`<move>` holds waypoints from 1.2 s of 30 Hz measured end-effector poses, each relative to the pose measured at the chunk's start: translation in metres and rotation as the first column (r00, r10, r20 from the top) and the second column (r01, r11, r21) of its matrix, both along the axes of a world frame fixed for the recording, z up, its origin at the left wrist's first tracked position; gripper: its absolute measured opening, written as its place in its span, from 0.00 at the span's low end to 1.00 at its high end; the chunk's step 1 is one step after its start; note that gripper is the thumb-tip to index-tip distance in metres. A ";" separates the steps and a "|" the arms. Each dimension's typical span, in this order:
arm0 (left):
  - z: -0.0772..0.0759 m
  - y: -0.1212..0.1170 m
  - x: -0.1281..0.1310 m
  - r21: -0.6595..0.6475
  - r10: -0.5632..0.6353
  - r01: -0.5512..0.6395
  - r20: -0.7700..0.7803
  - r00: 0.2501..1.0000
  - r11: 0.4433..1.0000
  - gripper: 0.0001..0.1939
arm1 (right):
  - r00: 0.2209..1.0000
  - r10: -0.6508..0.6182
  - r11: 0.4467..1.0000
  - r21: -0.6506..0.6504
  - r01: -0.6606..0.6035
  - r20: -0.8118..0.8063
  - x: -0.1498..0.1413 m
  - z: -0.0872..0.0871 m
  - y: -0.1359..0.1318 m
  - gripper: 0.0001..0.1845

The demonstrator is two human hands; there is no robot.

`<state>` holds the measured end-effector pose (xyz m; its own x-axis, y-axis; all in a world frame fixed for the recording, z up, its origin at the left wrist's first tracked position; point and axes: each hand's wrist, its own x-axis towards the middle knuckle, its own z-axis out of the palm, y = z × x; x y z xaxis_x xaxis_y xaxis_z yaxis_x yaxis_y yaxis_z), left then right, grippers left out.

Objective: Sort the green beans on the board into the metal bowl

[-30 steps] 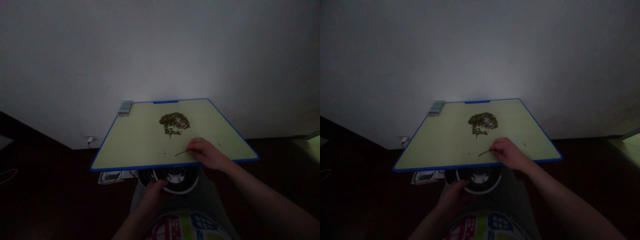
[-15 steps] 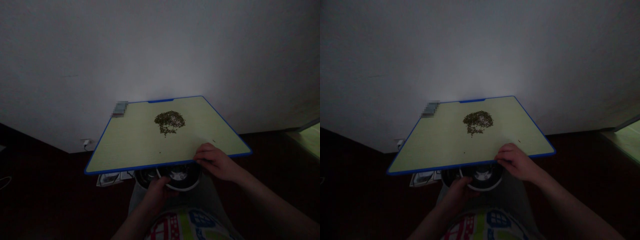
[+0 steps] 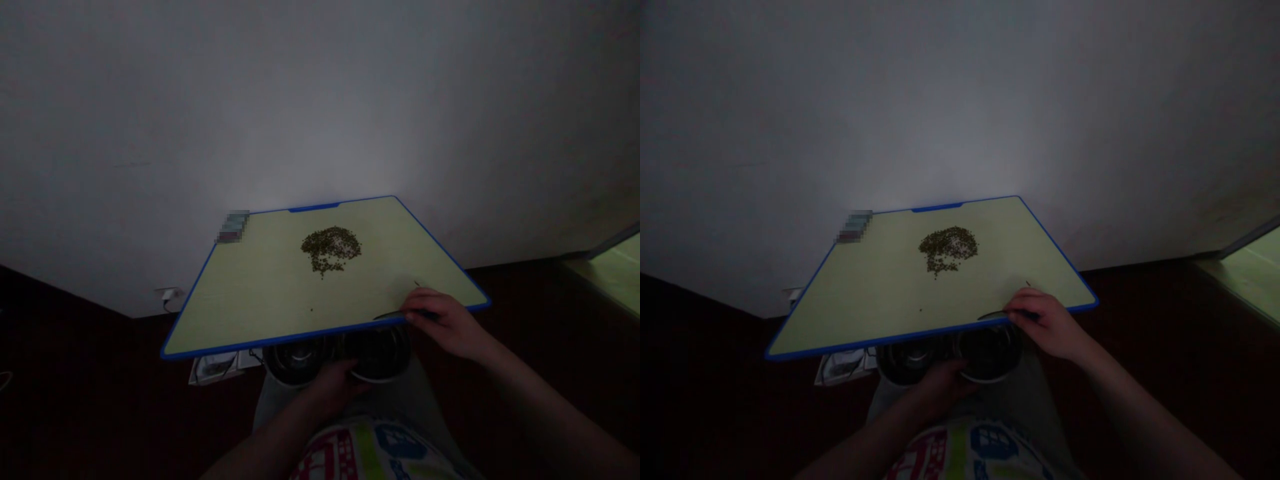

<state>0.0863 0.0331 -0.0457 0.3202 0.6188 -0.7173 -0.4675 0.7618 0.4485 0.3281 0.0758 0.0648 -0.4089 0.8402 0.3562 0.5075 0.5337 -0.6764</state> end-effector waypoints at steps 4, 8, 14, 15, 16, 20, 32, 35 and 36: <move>-0.004 0.003 0.005 0.045 0.042 -0.042 0.009 0.999 0.998 0.17 | 1.000 -0.001 1.000 -0.007 0.001 -0.005 0.001 -0.002 0.001 0.08; -0.002 0.004 0.010 0.042 0.041 -0.041 0.011 0.999 0.998 0.17 | 1.000 0.019 1.000 -0.013 -0.019 0.000 0.001 -0.003 0.003 0.08; -0.001 -0.003 0.001 0.010 -0.028 0.027 0.056 0.998 1.000 0.20 | 1.000 0.026 0.999 -0.026 -0.026 0.001 0.001 -0.003 0.004 0.08; 0.001 -0.006 -0.005 -0.009 -0.054 0.055 0.056 0.997 0.998 0.20 | 1.000 0.027 0.999 -0.025 -0.027 0.001 0.001 -0.003 0.004 0.08; 0.003 -0.010 -0.013 -0.031 -0.079 0.081 0.050 0.996 0.996 0.18 | 1.000 0.027 0.999 -0.020 -0.027 -0.001 0.001 -0.003 0.005 0.07; 0.016 -0.034 -0.060 -0.033 -0.121 0.122 0.031 0.992 0.992 0.14 | 0.999 0.041 0.999 -0.016 -0.041 -0.005 0.002 -0.003 0.006 0.07; -0.018 -0.054 -0.143 0.181 0.158 -0.055 -0.629 0.761 0.982 0.22 | 0.948 -0.286 0.958 0.022 0.286 0.140 -0.018 -0.001 0.062 0.12; -0.017 -0.042 -0.141 0.302 0.189 0.046 -0.702 0.687 0.952 0.19 | 0.932 -0.291 0.957 0.049 0.287 0.218 -0.031 -0.001 0.078 0.13; -0.016 -0.038 -0.142 0.325 0.199 0.066 -0.711 0.674 0.943 0.17 | 0.929 -0.285 0.958 0.059 0.279 0.237 -0.034 -0.001 0.081 0.13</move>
